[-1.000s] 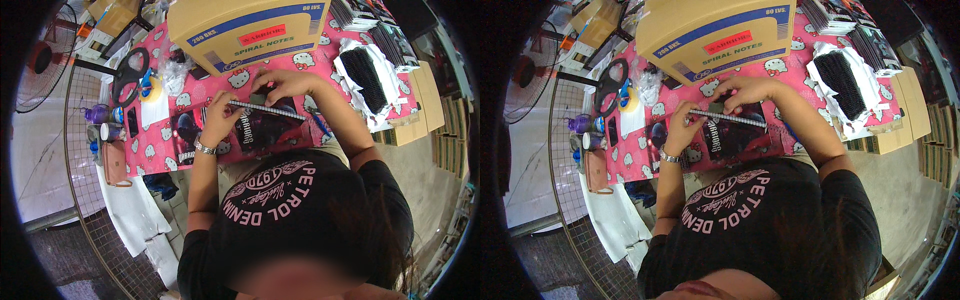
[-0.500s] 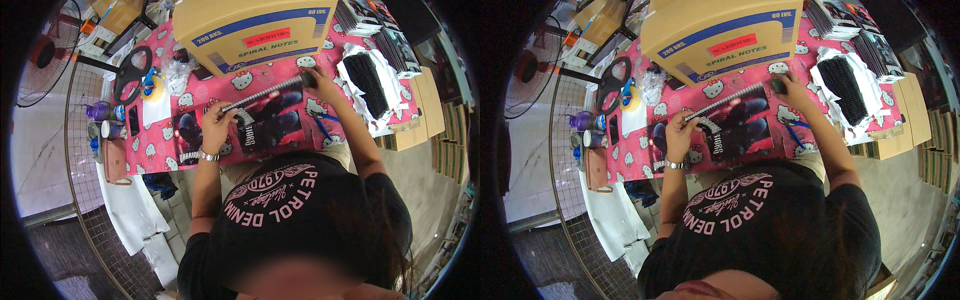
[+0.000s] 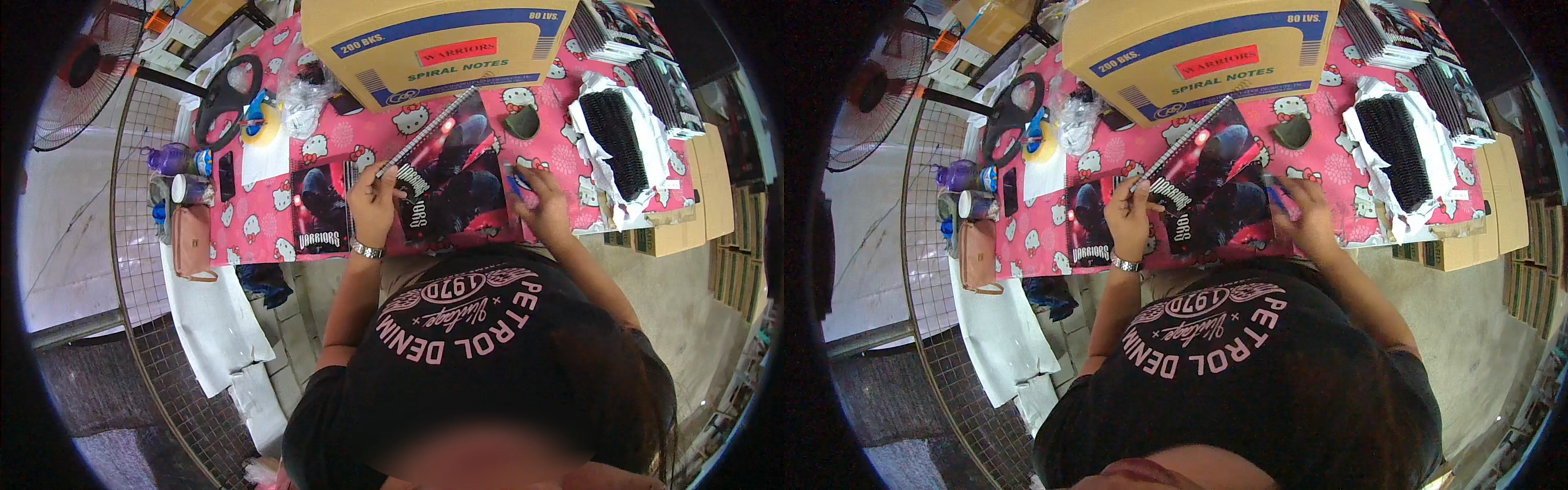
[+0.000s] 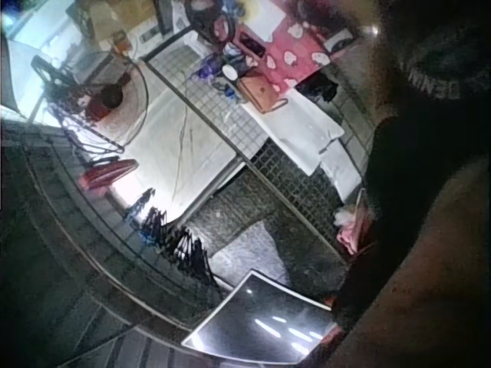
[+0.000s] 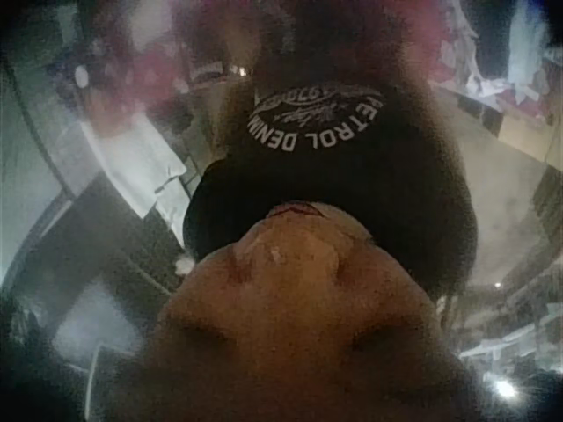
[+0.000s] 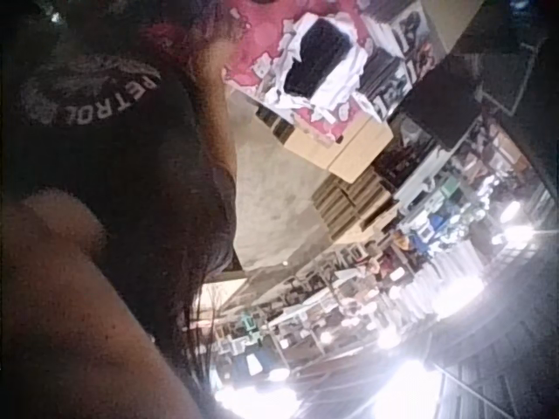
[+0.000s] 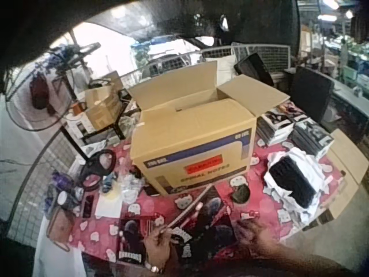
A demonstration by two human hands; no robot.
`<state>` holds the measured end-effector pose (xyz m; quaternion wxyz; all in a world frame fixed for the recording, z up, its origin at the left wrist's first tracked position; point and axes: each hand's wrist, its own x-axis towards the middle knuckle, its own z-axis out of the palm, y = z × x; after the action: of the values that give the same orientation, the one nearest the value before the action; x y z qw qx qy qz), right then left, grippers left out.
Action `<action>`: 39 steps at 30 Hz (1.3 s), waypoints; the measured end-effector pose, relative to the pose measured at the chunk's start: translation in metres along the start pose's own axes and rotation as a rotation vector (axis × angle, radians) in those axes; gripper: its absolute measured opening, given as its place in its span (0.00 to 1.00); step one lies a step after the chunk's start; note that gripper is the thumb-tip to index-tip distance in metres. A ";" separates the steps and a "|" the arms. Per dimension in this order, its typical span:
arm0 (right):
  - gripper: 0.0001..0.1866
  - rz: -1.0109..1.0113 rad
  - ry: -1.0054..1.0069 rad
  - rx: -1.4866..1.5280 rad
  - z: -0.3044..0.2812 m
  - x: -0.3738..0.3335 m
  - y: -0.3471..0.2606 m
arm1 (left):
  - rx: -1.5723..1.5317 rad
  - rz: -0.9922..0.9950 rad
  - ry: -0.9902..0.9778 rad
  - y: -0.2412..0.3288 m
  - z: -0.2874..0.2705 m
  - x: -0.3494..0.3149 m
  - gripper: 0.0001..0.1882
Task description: The person binds notebooks by hand, sliding spiral coils through holes on the spine, cutting the excess coil with pliers, and crimping the ends.
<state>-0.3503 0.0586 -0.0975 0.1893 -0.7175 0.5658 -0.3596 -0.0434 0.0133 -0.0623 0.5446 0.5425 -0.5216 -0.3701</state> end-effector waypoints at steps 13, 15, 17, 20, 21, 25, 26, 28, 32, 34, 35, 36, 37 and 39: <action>0.34 -0.489 -0.134 0.057 0.035 0.075 -0.119 | 0.136 0.172 -0.076 -0.003 -0.012 -0.004 0.12; 0.31 -0.408 -0.214 0.097 0.035 0.072 -0.119 | 0.091 0.171 -0.066 0.003 -0.008 -0.003 0.13; 0.28 -0.065 -0.448 0.445 0.033 0.071 -0.121 | 0.168 0.261 -0.027 0.005 -0.005 -0.006 0.12; 0.24 0.523 -0.770 1.109 0.030 0.070 -0.127 | 0.203 0.266 0.052 0.003 -0.007 -0.011 0.11; 0.23 0.468 -0.740 1.135 0.034 0.067 -0.126 | 0.201 0.245 0.082 0.002 -0.008 -0.013 0.11; 0.24 -0.006 -0.493 0.651 0.018 0.063 -0.088 | 0.281 0.317 0.090 0.052 -0.038 0.004 0.10; 0.25 -0.046 -0.421 0.414 0.004 0.063 -0.077 | 0.129 0.198 0.112 0.058 -0.060 0.009 0.09; 0.27 0.006 -0.292 0.014 -0.017 0.050 -0.038 | 0.405 0.367 0.059 0.109 -0.089 0.021 0.09; 0.28 0.188 -0.268 -0.285 -0.018 0.004 0.050 | 1.028 0.403 -0.144 0.131 -0.121 0.051 0.06; 0.28 0.193 -0.303 -0.270 -0.019 -0.009 0.067 | 1.207 0.283 -0.262 0.095 -0.112 0.080 0.06; 0.27 0.197 -0.295 -0.215 -0.022 -0.005 0.065 | 1.210 0.219 -0.335 0.051 -0.124 0.092 0.07; 0.26 0.217 -0.280 -0.169 -0.030 0.003 0.058 | 1.325 0.138 -0.384 0.020 -0.116 0.100 0.08; 0.26 0.220 -0.273 -0.110 -0.032 0.013 0.056 | 1.266 -0.011 -0.448 -0.014 -0.124 0.105 0.08; 0.23 0.055 0.002 -0.272 -0.044 0.032 0.078 | 0.991 -0.013 -0.386 -0.074 -0.131 0.105 0.13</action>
<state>-0.4317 0.0119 -0.1112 0.0995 -0.7203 0.6291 -0.2748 0.1146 -0.0718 -0.0999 0.1145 0.6599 -0.7215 -0.1756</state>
